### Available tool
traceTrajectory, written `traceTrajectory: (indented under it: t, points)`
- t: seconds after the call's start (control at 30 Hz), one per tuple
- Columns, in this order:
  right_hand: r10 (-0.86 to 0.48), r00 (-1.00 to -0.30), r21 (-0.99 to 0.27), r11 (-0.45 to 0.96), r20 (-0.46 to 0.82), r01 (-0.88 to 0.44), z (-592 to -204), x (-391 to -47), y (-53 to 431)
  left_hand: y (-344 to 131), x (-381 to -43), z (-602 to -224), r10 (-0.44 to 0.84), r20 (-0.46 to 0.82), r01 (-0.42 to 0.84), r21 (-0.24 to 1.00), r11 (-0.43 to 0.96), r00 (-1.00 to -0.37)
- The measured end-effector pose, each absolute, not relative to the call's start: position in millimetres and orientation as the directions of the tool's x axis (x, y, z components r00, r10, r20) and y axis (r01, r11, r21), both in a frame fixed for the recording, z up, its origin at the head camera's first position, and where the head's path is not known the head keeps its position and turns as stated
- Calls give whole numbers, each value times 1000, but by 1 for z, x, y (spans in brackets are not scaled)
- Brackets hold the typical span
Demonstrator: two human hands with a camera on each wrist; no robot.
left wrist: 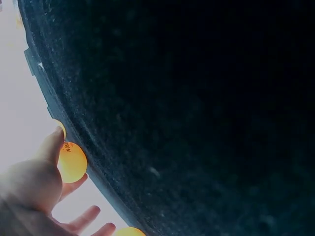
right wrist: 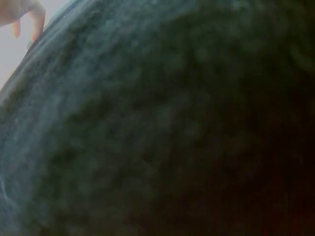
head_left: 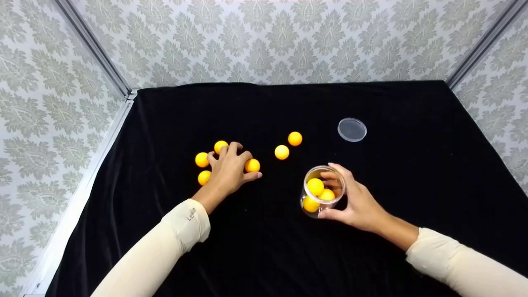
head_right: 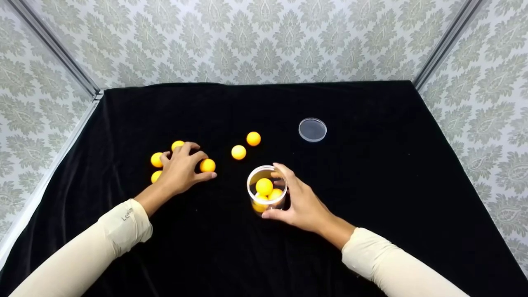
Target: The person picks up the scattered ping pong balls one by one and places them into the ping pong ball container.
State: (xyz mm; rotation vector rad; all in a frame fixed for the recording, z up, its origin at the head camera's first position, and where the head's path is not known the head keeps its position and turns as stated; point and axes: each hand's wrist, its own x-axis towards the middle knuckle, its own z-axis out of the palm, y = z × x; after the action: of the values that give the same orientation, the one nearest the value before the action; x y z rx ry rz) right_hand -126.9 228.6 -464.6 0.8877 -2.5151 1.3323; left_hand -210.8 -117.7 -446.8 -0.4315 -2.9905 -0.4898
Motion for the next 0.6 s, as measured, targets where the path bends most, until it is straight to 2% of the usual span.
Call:
traceTrajectory:
  t: [0.3,0.6]
  points:
    - [-437,-799,-705,402,413,-584,-466,-128,228,-118,-210,-444,260,107,281,288,916,-960]
    - [-435,-803,-705,408,409,-580,-466,-127,229,-117,-211,-435,261,152,296,299,907,-953]
